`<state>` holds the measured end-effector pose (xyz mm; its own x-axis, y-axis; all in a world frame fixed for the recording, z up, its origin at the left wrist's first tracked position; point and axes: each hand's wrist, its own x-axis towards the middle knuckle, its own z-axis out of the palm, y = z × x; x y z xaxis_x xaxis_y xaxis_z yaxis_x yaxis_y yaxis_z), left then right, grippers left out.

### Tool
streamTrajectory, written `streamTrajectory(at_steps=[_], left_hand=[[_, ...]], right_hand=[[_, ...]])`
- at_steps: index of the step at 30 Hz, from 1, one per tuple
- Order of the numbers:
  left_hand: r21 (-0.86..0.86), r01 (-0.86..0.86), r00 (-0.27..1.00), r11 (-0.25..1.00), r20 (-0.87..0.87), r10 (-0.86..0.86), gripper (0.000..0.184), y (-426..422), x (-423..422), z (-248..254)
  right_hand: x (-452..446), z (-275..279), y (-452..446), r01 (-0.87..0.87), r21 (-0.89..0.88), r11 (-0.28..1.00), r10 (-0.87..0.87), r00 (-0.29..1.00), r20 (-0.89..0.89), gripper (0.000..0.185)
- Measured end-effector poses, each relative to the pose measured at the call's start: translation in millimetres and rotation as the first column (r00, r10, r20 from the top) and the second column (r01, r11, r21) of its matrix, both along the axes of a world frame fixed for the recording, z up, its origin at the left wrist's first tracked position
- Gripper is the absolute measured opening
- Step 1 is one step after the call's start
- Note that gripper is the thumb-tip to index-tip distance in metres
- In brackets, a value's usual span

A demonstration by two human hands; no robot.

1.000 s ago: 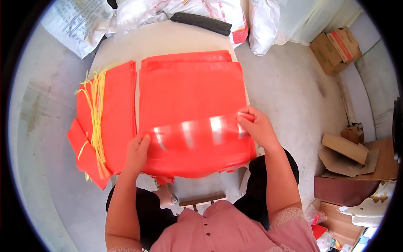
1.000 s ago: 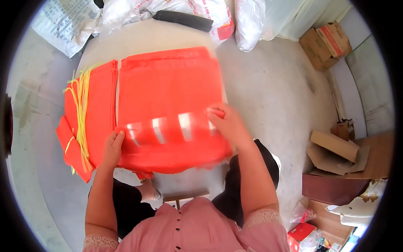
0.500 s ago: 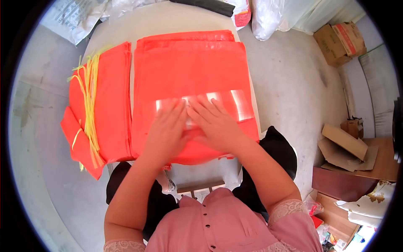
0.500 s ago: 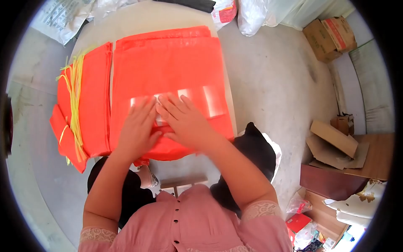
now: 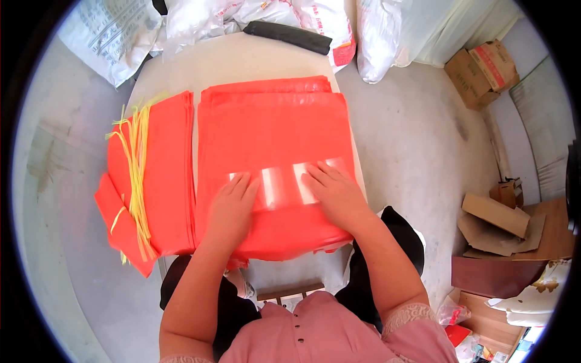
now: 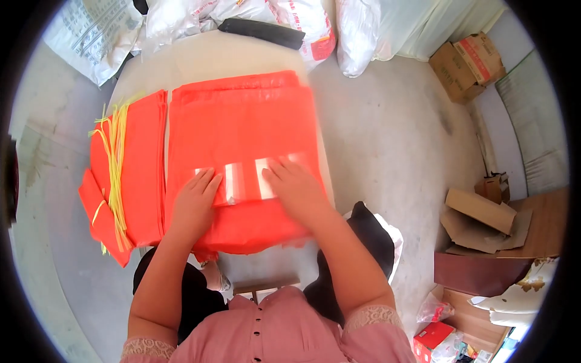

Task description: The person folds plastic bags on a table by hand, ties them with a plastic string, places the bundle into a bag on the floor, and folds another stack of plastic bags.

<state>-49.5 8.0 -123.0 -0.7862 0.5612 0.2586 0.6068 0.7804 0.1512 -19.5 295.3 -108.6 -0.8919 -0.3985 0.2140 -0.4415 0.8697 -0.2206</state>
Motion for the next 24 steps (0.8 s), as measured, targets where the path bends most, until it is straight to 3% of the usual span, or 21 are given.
streamTrajectory(at_steps=[4,7,8,10,13,15,16,19,22,24], left_hand=[[0.032,-0.062,0.998,0.998,0.022,0.061,0.045,3,-1,15],[0.003,-0.163,0.963,0.987,0.219,0.159,0.036,12,10,41],[0.118,-0.247,0.863,0.962,0.478,0.163,0.036,16,12,53],[0.247,-0.478,0.498,0.843,0.866,0.029,0.036,21,12,71],[0.329,-0.723,0.146,0.608,0.933,-0.330,0.048,18,17,40],[0.365,-0.531,0.374,0.765,0.911,-0.175,0.061,15,20,27],[0.349,-0.423,0.486,0.836,0.866,-0.116,0.067,14,20,24],[0.246,-0.282,0.651,0.927,0.759,-0.004,0.083,12,26,32],[0.123,-0.198,0.783,0.972,0.616,0.082,0.092,17,24,41],[0.156,-0.143,0.829,0.977,0.558,0.032,0.097,22,21,32]], right_hand=[[-12,26,8,0.196,0.156,0.968,-0.234,0.931,0.282,0.047],[-7,38,12,0.312,-0.062,0.948,-0.317,0.911,-0.266,0.041],[-5,45,10,0.303,-0.159,0.940,-0.341,0.868,-0.360,0.040],[-5,61,3,0.246,-0.341,0.908,-0.400,0.751,-0.525,0.038],[-2,48,1,0.070,-0.457,0.887,-0.278,0.871,-0.406,0.027],[-2,33,0,0.129,-0.194,0.972,-0.137,0.990,-0.028,0.022],[-1,23,0,0.115,-0.052,0.992,-0.104,0.978,0.182,0.020],[5,-4,-5,-0.083,-0.242,0.967,0.089,0.996,0.012,0.017],[11,0,-15,-0.150,-0.238,0.960,0.126,0.986,-0.110,0.015],[9,-6,-22,-0.218,-0.204,0.954,0.186,0.969,-0.165,0.017]])
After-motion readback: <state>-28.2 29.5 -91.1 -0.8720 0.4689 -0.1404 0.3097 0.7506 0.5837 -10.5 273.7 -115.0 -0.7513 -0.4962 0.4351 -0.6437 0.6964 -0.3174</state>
